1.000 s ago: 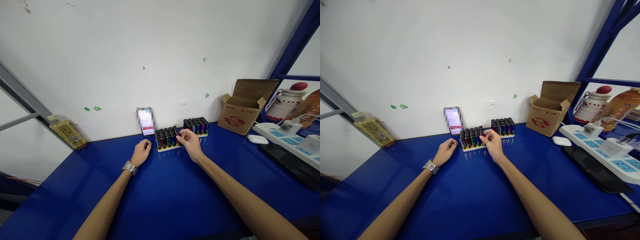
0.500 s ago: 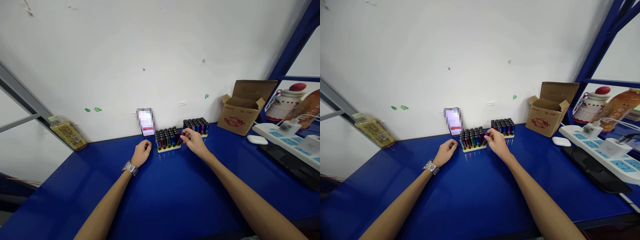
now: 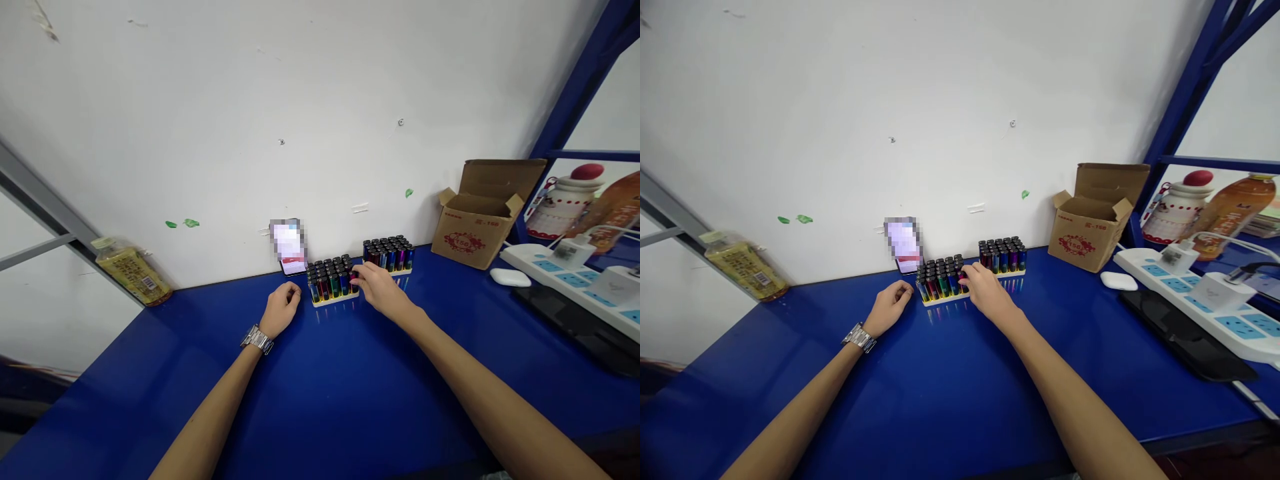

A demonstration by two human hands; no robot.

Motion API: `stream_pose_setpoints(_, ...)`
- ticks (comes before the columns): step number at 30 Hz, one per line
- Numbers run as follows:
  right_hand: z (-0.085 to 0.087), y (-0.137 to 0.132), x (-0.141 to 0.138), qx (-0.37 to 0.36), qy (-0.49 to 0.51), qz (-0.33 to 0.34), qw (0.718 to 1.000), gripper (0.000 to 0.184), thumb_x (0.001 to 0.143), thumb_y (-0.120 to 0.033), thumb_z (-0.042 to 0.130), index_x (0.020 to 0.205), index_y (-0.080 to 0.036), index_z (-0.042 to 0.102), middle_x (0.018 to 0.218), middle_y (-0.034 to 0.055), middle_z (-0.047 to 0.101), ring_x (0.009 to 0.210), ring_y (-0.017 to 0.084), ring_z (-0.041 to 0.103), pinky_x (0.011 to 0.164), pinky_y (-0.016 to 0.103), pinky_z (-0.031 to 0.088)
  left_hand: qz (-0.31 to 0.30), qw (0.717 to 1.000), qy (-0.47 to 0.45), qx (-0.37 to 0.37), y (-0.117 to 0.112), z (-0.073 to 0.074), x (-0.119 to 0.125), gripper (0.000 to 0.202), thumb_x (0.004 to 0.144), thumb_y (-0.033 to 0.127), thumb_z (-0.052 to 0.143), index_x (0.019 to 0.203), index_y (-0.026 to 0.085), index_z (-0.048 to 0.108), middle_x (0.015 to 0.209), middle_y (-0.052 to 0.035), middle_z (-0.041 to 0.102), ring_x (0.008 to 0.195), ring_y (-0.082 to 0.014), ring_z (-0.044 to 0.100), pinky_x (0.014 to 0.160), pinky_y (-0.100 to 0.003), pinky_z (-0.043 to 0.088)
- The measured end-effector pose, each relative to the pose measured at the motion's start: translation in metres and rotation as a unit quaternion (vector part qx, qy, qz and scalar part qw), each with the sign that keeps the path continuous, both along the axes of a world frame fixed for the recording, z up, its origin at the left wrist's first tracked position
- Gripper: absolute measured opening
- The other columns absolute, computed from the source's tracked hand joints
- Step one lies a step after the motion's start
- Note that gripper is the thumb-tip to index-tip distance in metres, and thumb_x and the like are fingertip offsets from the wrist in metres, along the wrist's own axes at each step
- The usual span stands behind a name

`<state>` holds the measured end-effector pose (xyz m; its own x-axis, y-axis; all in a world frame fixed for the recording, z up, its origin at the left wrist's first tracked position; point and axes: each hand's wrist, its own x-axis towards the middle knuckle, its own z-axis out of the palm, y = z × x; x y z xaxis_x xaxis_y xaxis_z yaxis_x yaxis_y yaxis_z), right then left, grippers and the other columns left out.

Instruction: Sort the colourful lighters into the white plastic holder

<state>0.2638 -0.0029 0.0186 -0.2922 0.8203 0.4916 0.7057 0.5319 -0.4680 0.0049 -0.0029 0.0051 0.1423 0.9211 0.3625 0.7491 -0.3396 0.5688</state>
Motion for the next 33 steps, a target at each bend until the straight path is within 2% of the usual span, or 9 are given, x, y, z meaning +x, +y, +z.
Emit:
stream_pose_setpoints(5, 0.004, -0.003, -0.003, -0.013, -0.019, -0.047, 0.999, 0.017, 0.09, -0.027, 0.055, 0.101, -0.016, 0.061, 0.089, 0.0093, 0.063, 0.078, 0.021, 0.06, 0.067, 0.031, 0.045, -0.003, 1.0, 0.02, 0.006, 0.0, 0.001, 0.0, 0.017, 0.085, 0.03, 0.043, 0.078, 0.02, 0.054, 0.071, -0.0002, 0.059, 0.064, -0.0155, 0.054, 0.065, -0.029, 0.043)
stream_pose_setpoints(7, 0.005, -0.002, 0.0, -0.028, -0.012, -0.057, 0.998, 0.025, 0.086, -0.036, 0.06, 0.101, -0.016, 0.06, 0.086, 0.0081, 0.063, 0.076, 0.021, 0.059, 0.065, 0.03, 0.044, -0.006, 0.999, 0.03, 0.01, -0.001, 0.003, 0.001, 0.018, 0.086, 0.03, 0.041, 0.078, 0.02, 0.054, 0.073, -0.0012, 0.06, 0.065, -0.0161, 0.054, 0.066, -0.03, 0.043)
stream_pose_setpoints(10, 0.002, 0.001, 0.006, -0.051, -0.033, -0.037, 0.997, 0.034, 0.078, -0.044, 0.068, 0.095, -0.016, 0.058, 0.087, 0.0074, 0.062, 0.076, 0.02, 0.058, 0.062, 0.028, 0.043, -0.019, 0.998, 0.054, 0.027, -0.006, 0.007, 0.004, 0.023, 0.089, 0.032, 0.037, 0.078, 0.02, 0.053, 0.074, -0.0023, 0.059, 0.067, -0.0173, 0.054, 0.067, -0.032, 0.043)
stream_pose_setpoints(12, -0.003, 0.002, 0.008, -0.07, -0.075, -0.024, 0.994, 0.031, 0.076, -0.044, 0.071, 0.084, -0.016, 0.059, 0.085, 0.0074, 0.061, 0.074, 0.02, 0.058, 0.06, 0.028, 0.041, -0.046, 0.995, 0.084, 0.037, -0.011, 0.008, 0.008, 0.028, 0.091, 0.035, 0.034, 0.075, 0.02, 0.052, 0.073, -0.0029, 0.058, 0.068, -0.0183, 0.054, 0.067, -0.032, 0.043)
stream_pose_setpoints(14, -0.008, 0.003, 0.007, -0.09, -0.1, -0.024, 0.991, 0.025, 0.078, -0.039, 0.07, 0.074, -0.017, 0.057, 0.078, 0.0065, 0.06, 0.069, 0.02, 0.058, 0.057, 0.027, 0.038, -0.078, 0.989, 0.119, 0.046, -0.015, 0.008, 0.011, 0.027, 0.089, 0.041, 0.04, 0.074, 0.021, 0.051, 0.074, -0.0035, 0.056, 0.071, -0.0194, 0.054, 0.068, -0.033, 0.044)
stream_pose_setpoints(18, -0.012, 0.005, 0.004, -0.111, -0.075, -0.033, 0.99, 0.023, 0.081, -0.031, 0.067, 0.066, -0.019, 0.055, 0.069, 0.0052, 0.059, 0.062, 0.019, 0.057, 0.053, 0.027, 0.035, -0.093, 0.985, 0.138, 0.051, -0.016, 0.004, 0.016, 0.025, 0.085, 0.045, 0.05, 0.077, 0.021, 0.052, 0.079, -0.0042, 0.056, 0.076, -0.0205, 0.055, 0.069, -0.034, 0.047)
stream_pose_setpoints(23, -0.007, 0.006, -0.001, -0.133, -0.07, -0.085, 0.985, 0.023, 0.084, -0.028, 0.064, 0.064, -0.018, 0.057, 0.066, 0.0065, 0.061, 0.064, 0.021, 0.061, 0.055, 0.028, 0.038, -0.08, 0.988, 0.124, 0.044, -0.001, -0.002, 0.023, 0.028, 0.088, 0.045, 0.045, 0.076, 0.02, 0.05, 0.077, -0.0043, 0.054, 0.073, -0.0204, 0.054, 0.068, -0.034, 0.046)
stream_pose_setpoints(27, -0.002, 0.005, -0.007, -0.122, -0.089, -0.149, 0.977, 0.021, 0.088, -0.025, 0.056, 0.07, -0.017, 0.062, 0.074, 0.0103, 0.064, 0.07, 0.023, 0.063, 0.056, 0.029, 0.038, -0.06, 0.991, 0.114, 0.041, 0.019, -0.003, 0.034, 0.027, 0.087, 0.042, 0.048, 0.071, 0.021, 0.047, 0.074, -0.0034, 0.053, 0.071, -0.0202, 0.053, 0.066, -0.033, 0.045)
stream_pose_setpoints(33, 0.007, 0.003, -0.003, -0.115, -0.097, -0.173, 0.973, 0.023, 0.089, -0.025, 0.049, 0.074, -0.017, 0.065, 0.077, 0.0113, 0.064, 0.066, 0.021, 0.06, 0.053, 0.028, 0.035, -0.038, 0.993, 0.103, 0.033, 0.032, -0.003, 0.044, 0.022, 0.085, 0.036, 0.05, 0.069, 0.021, 0.046, 0.071, -0.0025, 0.051, 0.069, -0.0197, 0.051, 0.064, -0.032, 0.043)
